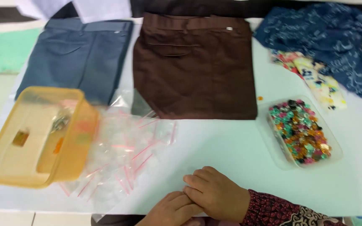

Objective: Packaging small metal buttons into plastic bags and sorting through a tray of colorful buttons on a factory floor.

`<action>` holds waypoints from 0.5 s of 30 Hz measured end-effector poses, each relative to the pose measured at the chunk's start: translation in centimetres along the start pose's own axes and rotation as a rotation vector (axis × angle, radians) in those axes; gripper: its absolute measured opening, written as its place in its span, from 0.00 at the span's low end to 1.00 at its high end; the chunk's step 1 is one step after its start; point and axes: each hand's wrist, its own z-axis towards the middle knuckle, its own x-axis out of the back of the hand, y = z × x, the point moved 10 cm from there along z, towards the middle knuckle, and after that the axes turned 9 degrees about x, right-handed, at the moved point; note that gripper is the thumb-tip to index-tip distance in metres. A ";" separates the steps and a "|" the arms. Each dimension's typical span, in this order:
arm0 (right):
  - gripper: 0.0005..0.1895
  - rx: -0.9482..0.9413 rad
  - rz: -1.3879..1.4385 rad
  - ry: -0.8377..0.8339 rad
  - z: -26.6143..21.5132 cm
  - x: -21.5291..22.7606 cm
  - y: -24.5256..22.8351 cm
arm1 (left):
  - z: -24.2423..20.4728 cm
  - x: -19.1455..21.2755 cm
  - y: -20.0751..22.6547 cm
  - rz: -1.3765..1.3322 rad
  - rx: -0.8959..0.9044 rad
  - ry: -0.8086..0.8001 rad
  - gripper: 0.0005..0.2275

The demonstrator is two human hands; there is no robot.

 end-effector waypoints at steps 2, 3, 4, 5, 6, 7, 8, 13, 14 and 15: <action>0.08 -0.057 0.117 -0.019 -3.9 -0.6 0.9 | -1.2 -7.0 -3.2 -0.083 0.246 -0.366 0.16; 0.08 -0.072 0.110 0.005 -5.3 -0.4 1.2 | -0.6 -8.1 -3.2 -0.074 0.236 -0.392 0.16; 0.09 -0.112 0.137 0.028 -6.5 -0.4 1.6 | -0.1 -8.7 -3.1 -0.070 0.205 -0.389 0.14; 0.12 -0.149 0.165 0.048 -7.9 -0.5 2.1 | 0.4 -9.5 -3.0 -0.068 0.174 -0.381 0.14; 0.12 -0.160 0.158 0.068 -8.2 0.1 2.5 | 0.9 -10.1 -3.4 -0.061 0.165 -0.403 0.14; 0.10 -0.197 0.167 0.061 -8.7 0.3 3.0 | 1.0 -11.1 -4.0 -0.039 0.184 -0.470 0.16; 0.09 -0.233 0.177 0.054 -9.0 0.5 3.5 | 1.1 -12.1 -4.6 -0.017 0.203 -0.538 0.19; 0.05 -0.264 0.100 -0.091 -10.6 3.6 4.6 | 8.6 -9.5 -0.5 -0.105 0.083 -0.662 0.20; 0.03 -0.245 0.050 -0.202 -10.6 4.5 4.7 | 10.6 -8.8 1.2 -0.188 0.057 -0.753 0.24; 0.03 -0.255 0.059 -0.196 -10.0 7.1 5.2 | 12.6 -8.0 2.4 -0.194 0.062 -0.765 0.24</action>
